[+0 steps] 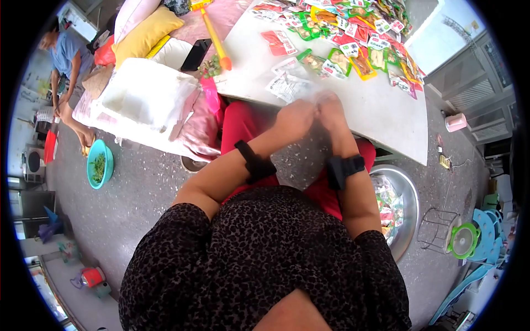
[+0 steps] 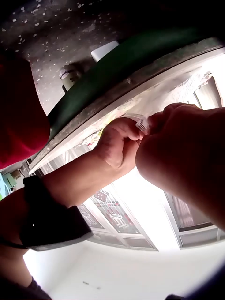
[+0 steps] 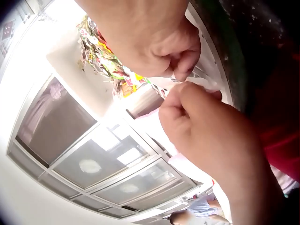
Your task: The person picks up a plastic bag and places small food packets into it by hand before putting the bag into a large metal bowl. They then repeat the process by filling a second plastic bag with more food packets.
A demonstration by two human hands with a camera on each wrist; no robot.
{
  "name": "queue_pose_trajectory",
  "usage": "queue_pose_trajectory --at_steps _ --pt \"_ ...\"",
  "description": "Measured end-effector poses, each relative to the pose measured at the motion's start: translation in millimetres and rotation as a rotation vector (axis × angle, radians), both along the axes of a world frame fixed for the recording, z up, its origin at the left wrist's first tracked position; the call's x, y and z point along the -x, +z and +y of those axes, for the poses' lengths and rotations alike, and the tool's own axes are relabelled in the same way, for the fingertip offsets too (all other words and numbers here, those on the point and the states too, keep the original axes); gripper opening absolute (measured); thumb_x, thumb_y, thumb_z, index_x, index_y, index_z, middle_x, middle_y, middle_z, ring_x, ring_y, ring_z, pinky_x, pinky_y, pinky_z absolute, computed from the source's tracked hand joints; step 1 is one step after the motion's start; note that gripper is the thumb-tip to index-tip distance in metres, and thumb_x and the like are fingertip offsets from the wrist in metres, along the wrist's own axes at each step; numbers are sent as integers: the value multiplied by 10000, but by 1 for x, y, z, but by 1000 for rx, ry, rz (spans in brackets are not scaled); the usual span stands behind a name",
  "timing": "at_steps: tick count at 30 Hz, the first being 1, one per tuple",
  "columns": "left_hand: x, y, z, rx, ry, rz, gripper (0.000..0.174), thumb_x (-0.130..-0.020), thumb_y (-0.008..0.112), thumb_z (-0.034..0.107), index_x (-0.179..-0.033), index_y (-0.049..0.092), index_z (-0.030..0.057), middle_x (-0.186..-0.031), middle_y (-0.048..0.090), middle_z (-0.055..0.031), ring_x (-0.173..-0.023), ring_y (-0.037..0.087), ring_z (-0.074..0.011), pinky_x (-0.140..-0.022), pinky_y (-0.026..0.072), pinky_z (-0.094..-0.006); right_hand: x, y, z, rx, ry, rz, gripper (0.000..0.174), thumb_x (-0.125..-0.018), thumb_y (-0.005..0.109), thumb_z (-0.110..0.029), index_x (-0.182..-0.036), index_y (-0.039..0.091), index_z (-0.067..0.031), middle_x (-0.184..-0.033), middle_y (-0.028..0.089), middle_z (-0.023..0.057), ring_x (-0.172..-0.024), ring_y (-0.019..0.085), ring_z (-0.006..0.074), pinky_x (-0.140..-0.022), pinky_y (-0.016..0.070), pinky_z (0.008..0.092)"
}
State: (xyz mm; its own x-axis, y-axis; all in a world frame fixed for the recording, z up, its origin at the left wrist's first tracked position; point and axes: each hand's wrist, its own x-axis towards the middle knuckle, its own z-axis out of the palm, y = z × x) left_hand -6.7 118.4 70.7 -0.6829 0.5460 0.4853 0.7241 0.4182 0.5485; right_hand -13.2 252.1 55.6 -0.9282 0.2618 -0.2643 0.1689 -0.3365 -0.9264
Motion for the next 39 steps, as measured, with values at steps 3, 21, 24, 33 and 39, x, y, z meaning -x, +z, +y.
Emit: queue_pose_trajectory --at_steps 3,21,24,33,39 --pt "-1 5 1 -91 6 -19 63 -722 465 115 -751 488 64 -694 492 -130 -671 500 -315 -575 404 -399 -4 9 -9 -21 -69 18 107 -735 378 10 -767 478 -11 -533 468 65 -401 427 117 -338 330 220" --pt "5 -12 -1 -66 -78 63 158 -718 521 172 -827 524 59 -800 530 -126 -746 504 -299 -643 414 -369 21 -46 14 -752 419 725 121 -780 461 -111 -858 506 -31 -784 526 64 -678 531 173 -592 446 269" --pt "22 -3 -12 -104 18 166 306 -708 536 237 -937 514 36 -921 523 -147 -853 496 -299 -721 397 -364 6 -16 3 -410 455 440 141 -787 460 -131 -883 502 -37 -817 535 74 -695 541 181 -611 455 280" --pt "56 -23 -18 414 76 269 499 -681 537 420 -1042 502 77 -1137 432 -114 -1097 354 -264 -934 175 -443 -27 26 120 -265 91 -5 187 -732 533 -122 -910 501 -74 -740 553 50 -627 547 148 -516 435 264" --pt "56 -23 -12 450 88 217 515 -677 549 404 -1072 484 81 -1186 386 -117 -1136 307 -257 -950 139 -446 12 -14 260 -1564 -493 -176 282 -700 462 -90 -980 490 -88 -1049 482 130 -969 460 293 -766 394 407"
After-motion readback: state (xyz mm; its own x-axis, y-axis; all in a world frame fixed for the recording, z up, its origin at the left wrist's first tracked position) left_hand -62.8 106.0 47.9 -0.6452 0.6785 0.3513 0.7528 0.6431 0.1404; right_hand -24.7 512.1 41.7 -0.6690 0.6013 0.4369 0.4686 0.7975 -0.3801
